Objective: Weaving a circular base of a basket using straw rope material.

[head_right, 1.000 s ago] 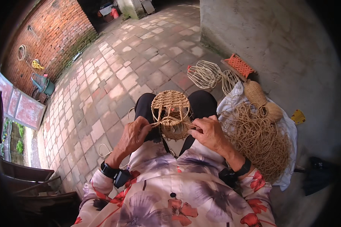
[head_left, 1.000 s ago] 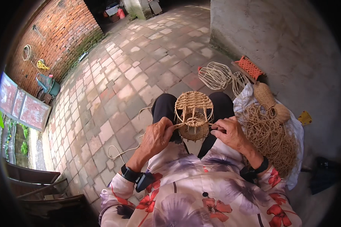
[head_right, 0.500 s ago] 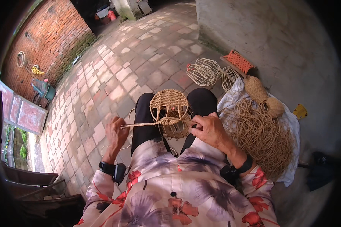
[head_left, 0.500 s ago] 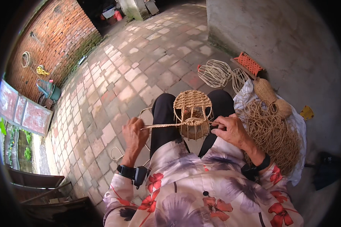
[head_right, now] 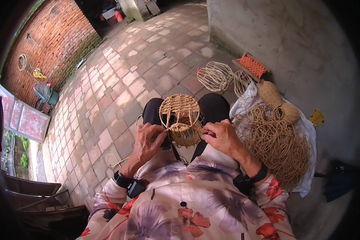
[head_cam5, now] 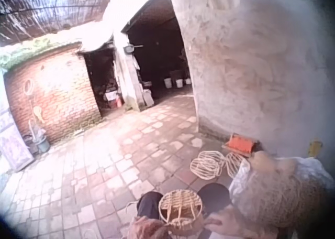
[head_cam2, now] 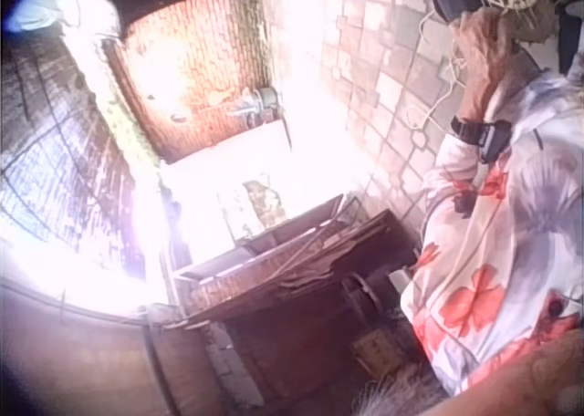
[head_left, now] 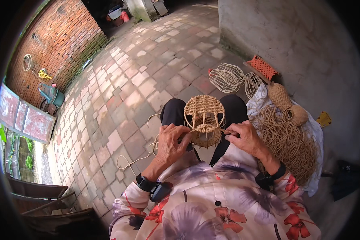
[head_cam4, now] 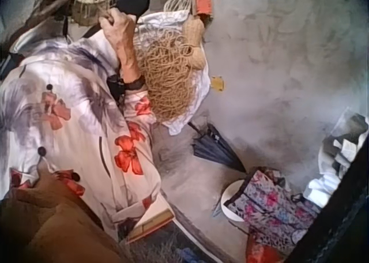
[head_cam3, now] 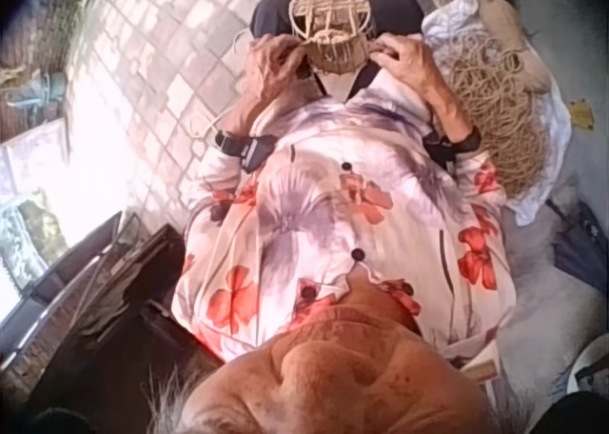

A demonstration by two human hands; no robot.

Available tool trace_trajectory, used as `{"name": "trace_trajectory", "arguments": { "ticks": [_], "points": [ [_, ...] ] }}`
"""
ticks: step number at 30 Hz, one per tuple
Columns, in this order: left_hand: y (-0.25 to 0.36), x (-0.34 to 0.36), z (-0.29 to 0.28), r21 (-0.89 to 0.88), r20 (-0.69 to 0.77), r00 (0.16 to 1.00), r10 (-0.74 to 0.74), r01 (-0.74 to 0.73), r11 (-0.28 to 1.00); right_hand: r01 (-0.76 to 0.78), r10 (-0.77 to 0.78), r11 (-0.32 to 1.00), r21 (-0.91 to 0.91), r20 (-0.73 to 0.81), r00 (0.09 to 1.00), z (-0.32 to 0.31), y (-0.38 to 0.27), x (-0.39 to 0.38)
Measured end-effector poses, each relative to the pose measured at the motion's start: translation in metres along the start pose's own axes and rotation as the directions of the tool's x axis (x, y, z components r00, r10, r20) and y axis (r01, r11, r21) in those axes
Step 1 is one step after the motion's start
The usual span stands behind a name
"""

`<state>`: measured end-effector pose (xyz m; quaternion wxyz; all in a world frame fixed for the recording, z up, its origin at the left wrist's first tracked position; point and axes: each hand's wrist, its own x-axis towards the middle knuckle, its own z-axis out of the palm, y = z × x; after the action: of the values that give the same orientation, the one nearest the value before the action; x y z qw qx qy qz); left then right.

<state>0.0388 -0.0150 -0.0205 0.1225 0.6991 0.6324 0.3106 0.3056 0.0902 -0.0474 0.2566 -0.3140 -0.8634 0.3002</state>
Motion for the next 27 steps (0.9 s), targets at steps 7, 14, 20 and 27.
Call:
{"name": "trace_trajectory", "arguments": {
  "ticks": [7,14,20,27],
  "points": [
    [-0.078,-0.022,-0.017,0.401,-0.231,0.968,-0.097,0.185,0.897,-0.048,0.048,0.999,-0.007,-0.019,0.999,-0.008,-0.008,0.001],
    [-0.233,-0.14,-0.113,0.698,-0.287,0.674,-0.681,0.634,0.333,-0.088,0.088,0.995,0.041,0.019,0.996,-0.006,0.0,-0.001],
    [-0.062,-0.03,-0.042,0.189,0.07,0.994,-0.089,0.074,0.979,-0.053,0.053,0.999,0.013,0.022,0.998,-0.003,0.002,0.0],
    [-0.01,0.0,0.0,0.082,-0.102,0.985,0.141,-0.132,0.988,0.05,-0.05,0.999,0.004,-0.044,0.998,0.002,0.001,0.003]
  ]
}}
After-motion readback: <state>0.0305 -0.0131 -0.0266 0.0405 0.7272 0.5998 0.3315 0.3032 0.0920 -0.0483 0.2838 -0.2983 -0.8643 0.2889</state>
